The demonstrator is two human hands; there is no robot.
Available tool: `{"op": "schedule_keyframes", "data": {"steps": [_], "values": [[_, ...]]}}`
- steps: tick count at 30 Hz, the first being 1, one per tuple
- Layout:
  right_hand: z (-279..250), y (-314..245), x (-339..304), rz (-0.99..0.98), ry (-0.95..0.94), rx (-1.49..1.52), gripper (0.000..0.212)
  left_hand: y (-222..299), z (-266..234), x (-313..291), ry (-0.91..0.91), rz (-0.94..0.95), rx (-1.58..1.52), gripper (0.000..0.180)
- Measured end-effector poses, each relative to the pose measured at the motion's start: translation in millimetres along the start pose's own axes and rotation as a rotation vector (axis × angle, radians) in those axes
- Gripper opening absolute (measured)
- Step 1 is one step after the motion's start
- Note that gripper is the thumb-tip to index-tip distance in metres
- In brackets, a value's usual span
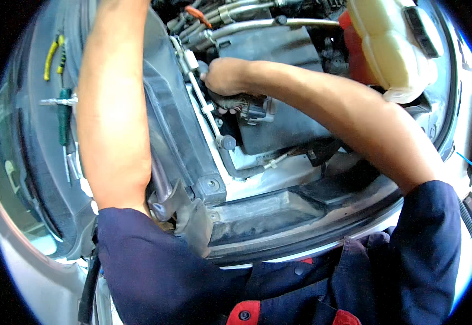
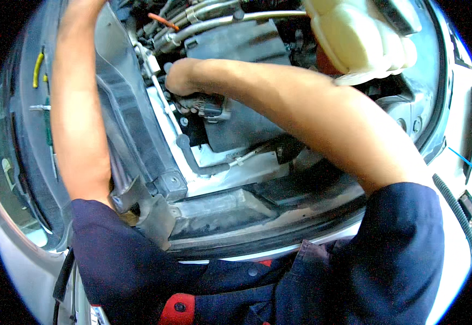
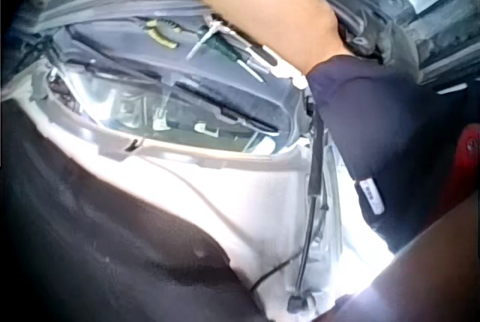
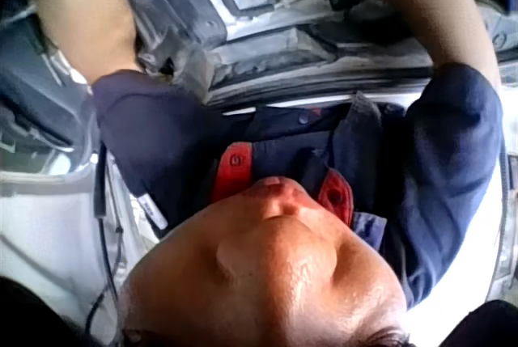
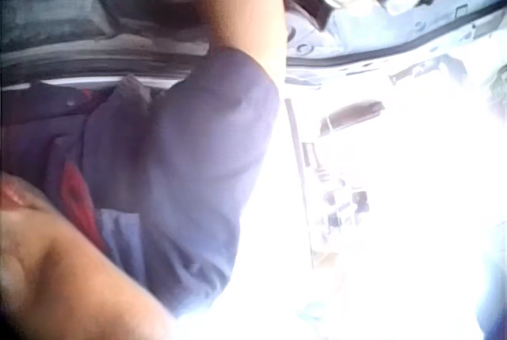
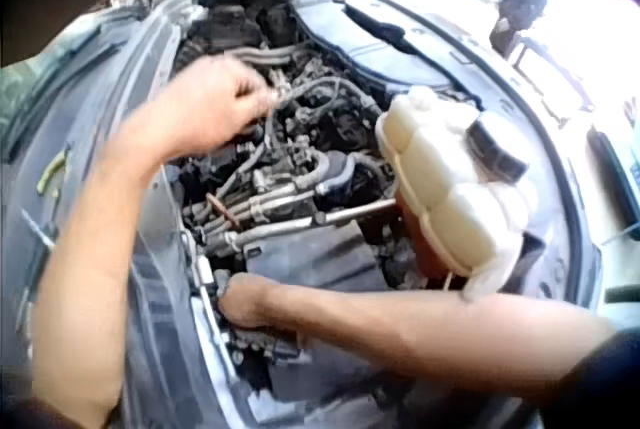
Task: The person removes a plastic engine cover, wipes it with a cloth, and reinstalls it over the engine bay. They then connect an electrical connector to a component under the cover.
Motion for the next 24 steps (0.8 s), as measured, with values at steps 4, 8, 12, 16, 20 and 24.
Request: {"op": "schedule_keyframes", "data": {"steps": [4,8,12,16,20,24], "values": [[-11,3,5,-0.058,0.128,-0.082,0.049,-12,12,-9,-0.024,-0.010,-0.064,0.031],[-25,7,-11,0.046,0.218,-0.164,0.030,-3,36,-3,-0.095,0.019,-0.108,0.030],[-7,-26,-44,-0.172,0.274,-0.471,0.019,-11,25,-14,-0.156,-0.051,-0.189,0.029],[20,-55,-117,-0.417,0.209,-0.720,0.017,-10,27,-12,-0.144,0.017,-0.222,0.029],[10,-39,-179,-0.229,-0.074,-0.441,0.026,-6,44,-15,-0.273,0.057,-0.266,0.029],[-24,-1,-202,-0.085,0.081,-0.585,0.030,18,59,-21,-0.439,0.125,-0.181,0.027]]}}
Point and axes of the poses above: each hand's wrist, its own x-axis towards the middle knuckle, its own z-axis out of the palm, y = z × x, the point moved 8 cm from there along x, towards the middle knuckle, and after that the axes turned 12 degrees about x, right-handed, at the moved point
